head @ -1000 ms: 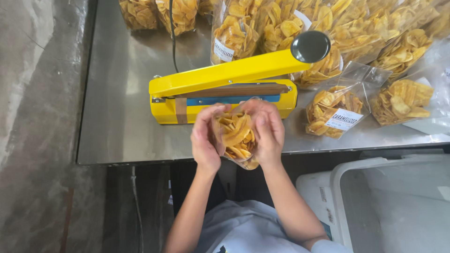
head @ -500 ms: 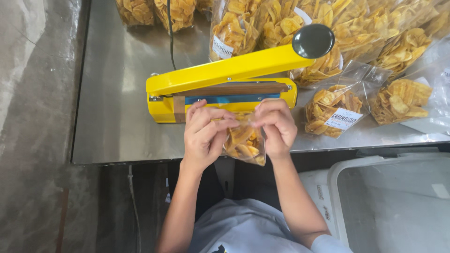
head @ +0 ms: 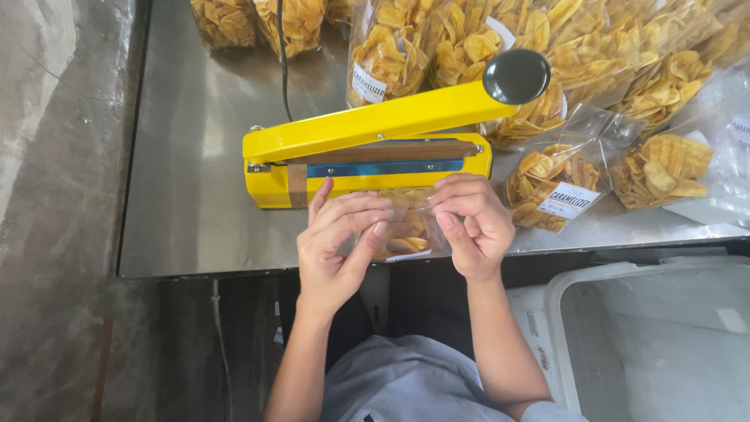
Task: The person repeatedly picks up clear plastic bags filled with caramelized banana chips, places them under a yellow heat sealer, and seals the top edge. Sealed bags are then set aside on the stainless steel table.
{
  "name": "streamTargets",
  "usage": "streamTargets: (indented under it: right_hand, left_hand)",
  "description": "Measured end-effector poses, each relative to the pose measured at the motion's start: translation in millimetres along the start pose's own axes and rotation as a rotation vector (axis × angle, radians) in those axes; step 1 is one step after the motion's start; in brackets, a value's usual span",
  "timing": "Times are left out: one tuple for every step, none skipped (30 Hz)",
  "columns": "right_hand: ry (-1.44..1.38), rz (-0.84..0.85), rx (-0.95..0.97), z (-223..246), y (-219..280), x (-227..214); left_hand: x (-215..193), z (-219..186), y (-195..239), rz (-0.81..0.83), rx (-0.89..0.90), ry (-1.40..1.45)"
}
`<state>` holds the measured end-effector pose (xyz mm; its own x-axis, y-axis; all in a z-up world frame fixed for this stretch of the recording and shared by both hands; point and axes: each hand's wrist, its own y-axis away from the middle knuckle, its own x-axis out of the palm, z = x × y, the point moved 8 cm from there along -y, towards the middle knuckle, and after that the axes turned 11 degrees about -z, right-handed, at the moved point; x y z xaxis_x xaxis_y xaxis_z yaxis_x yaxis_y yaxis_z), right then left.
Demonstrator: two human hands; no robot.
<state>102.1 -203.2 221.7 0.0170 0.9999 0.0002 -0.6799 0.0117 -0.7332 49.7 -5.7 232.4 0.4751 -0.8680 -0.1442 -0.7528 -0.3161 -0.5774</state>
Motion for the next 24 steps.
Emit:
streamTargets:
  right_hand:
    - [-0.046, -0.006, -0.001, -3.2, -0.7, 1.6]
    - [-0.091, -0.013, -0.003, -6.3, -0.9, 4.8]
    - [-0.135, -0.018, 0.001, -7.1, 1.0, 7.7]
    - [-0.145, -0.059, -0.005, -5.6, 3.4, 9.5]
    - [-0.156, -0.098, -0.017, -2.8, 3.2, 12.9]
    - [-0.168, -0.138, -0.029, 1.9, 0.0, 14.9]
    - [-0.129, -0.109, -0.059, 11.2, -4.7, 18.7]
    - [-0.09, -0.08, -0.09, 22.9, -11.8, 20.4]
    - [-0.054, -0.054, -0.124, 35.3, -21.8, 22.6]
    - [0.153, 0.094, -0.238, 52.4, -31.2, 30.1]
    - [0.36, 0.242, -0.347, 67.3, -40.4, 31.6]
    - [0.568, 0.391, -0.454, 73.0, -47.1, 38.1]
    - [0.604, 0.517, -0.476, 71.0, -50.2, 47.8]
    - [0.637, 0.644, -0.498, 66.5, -51.3, 56.1]
    - [0.674, 0.768, -0.53, 63.3, -50.7, 61.5]
    - [0.679, 0.86, -0.535, 63.1, -48.7, 63.3]
    - [0.68, 0.956, -0.544, 61.9, -46.7, 65.3]
    - [0.68, 1.052, -0.552, 60.3, -44.0, 67.6]
    - [0.681, 1.063, -0.631, 67.2, -42.5, 66.4]
    - [0.68, 1.072, -0.709, 75.4, -41.4, 63.3]
    - [0.678, 1.081, -0.787, 83.4, -39.2, 61.0]
    - [0.585, 1.062, -0.78, 93.6, -40.2, 57.6]
    - [0.501, 1.036, -0.78, 103.0, -43.9, 53.0]
    - [0.417, 1.01, -0.779, 109.3, -45.9, 49.2]
  left_hand:
    - [-1.3, 0.3, -1.6, 0.007, 0.002, 0.008]
    - [-1.9, -0.5, -3.7, -0.005, 0.013, 0.025]
    - [-2.4, -1.5, -4.9, -0.015, 0.019, 0.042]
    - [-2.9, -2.9, -6.4, -0.026, 0.026, 0.059]
    - [-1.2, -5.9, -8.9, -0.026, 0.049, 0.043]
    - [1.5, -9.9, -10.4, -0.026, 0.072, 0.027]
    - [3.4, -14.2, -10.0, -0.026, 0.09, 0.009]
    - [5.4, -16.6, -9.7, -0.01, 0.094, -0.008]
    - [6.5, -18.3, -11.1, 0.006, 0.102, -0.025]
    - [8.2, -19.8, -12.1, 0.022, 0.11, -0.042]
    - [11.8, -24.6, -10.7, 0.037, 0.15, -0.052]
    - [16.8, -29.5, -8.4, 0.051, 0.189, -0.062]
    - [19.3, -33.9, -4.5, 0.075, 0.224, -0.07]
    - [16.7, -31.9, -2.6, 0.089, 0.185, -0.068]
    - [13.5, -29.7, -4.6, 0.098, 0.156, -0.062]
    - [10.2, -27.7, -6.7, 0.108, 0.128, -0.057]
    - [8.9, -28.7, -7.7, 0.128, 0.14, -0.058]
    - [7.4, -29.4, -8.0, 0.148, 0.152, -0.059]
    - [5.3, -29.9, -4.5, 0.174, 0.151, -0.061]
    - [1.8, -31.5, -0.2, 0.18, 0.171, -0.052]
    - [-1.9, -32.0, 5.6, 0.187, 0.19, -0.042]
    - [-5.2, -30.4, 11.5, 0.194, 0.209, -0.033]
    - [-5.8, -17.6, 10.7, 0.241, 0.126, 0.127]
    - [-5.6, -1.0, 8.5, 0.288, 0.042, 0.287]
